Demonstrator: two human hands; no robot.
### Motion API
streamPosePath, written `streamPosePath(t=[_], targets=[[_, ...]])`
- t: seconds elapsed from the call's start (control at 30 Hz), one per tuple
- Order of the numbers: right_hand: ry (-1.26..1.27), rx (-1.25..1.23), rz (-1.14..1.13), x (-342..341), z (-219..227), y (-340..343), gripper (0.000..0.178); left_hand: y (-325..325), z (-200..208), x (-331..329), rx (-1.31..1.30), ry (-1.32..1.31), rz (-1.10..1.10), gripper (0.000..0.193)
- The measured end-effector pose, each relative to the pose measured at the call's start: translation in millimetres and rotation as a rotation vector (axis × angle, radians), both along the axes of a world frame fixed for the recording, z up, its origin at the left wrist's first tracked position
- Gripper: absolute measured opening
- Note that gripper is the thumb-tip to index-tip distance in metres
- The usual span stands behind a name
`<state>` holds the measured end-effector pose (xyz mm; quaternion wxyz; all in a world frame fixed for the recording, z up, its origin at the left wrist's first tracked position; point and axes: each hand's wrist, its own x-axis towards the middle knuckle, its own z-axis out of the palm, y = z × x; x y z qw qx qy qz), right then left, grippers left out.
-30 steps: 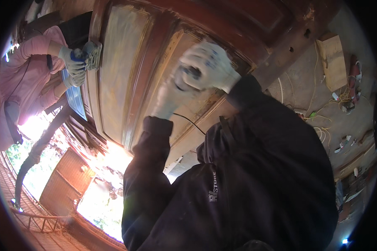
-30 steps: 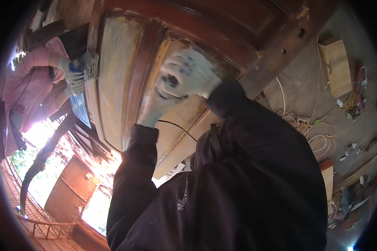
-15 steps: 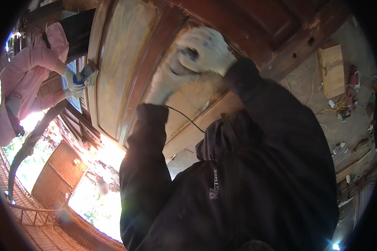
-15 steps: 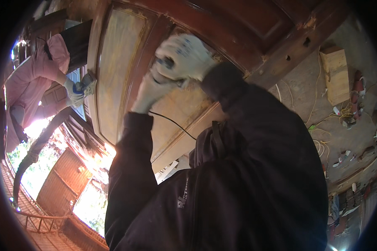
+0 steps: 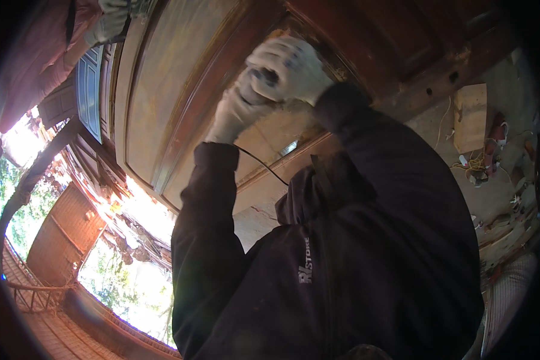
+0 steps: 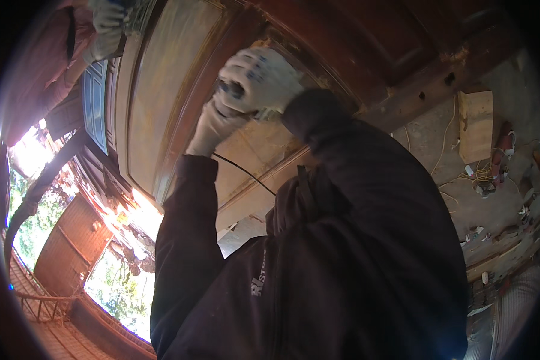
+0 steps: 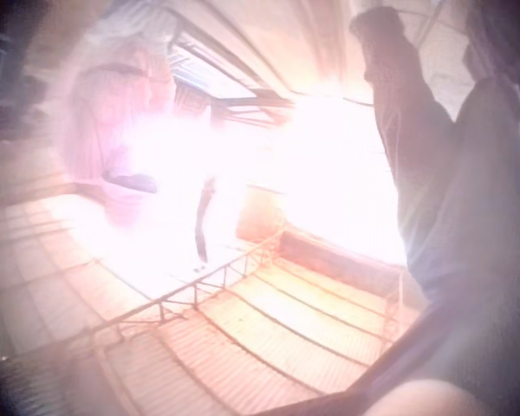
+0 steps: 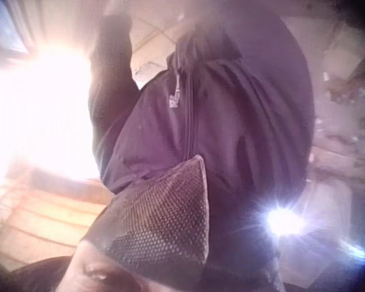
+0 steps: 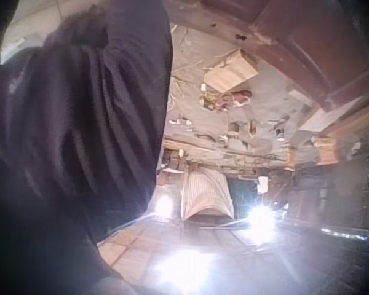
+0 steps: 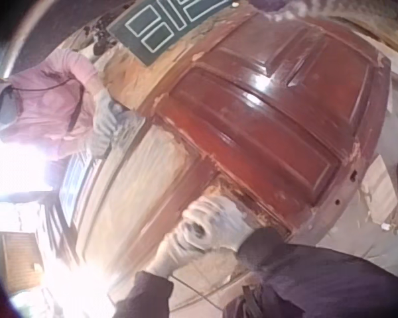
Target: The person uses an electric sander to remove old finish from a wooden door. They move the sander across the flat panels and along the raised edges, working systematically to expose the bare wood.
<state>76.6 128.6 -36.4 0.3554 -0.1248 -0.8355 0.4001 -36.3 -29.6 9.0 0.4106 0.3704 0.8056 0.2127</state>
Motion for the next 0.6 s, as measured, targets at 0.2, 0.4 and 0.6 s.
streamPosePath(t=[0.2,0.4,0.6], targets=[[-0.035,0.019,-0.054,24,6,-25,0.026,-29,-16,14,0.077,0.068,-0.148,0.078],[-0.034,-0.068,0.025,104,11,-37,0.025,-32,24,93,-0.285,0.038,-0.115,0.106],[-0.034,-0.097,0.098,54,14,-133,0.028,-148,17,59,-0.388,0.029,-0.058,0.065]])
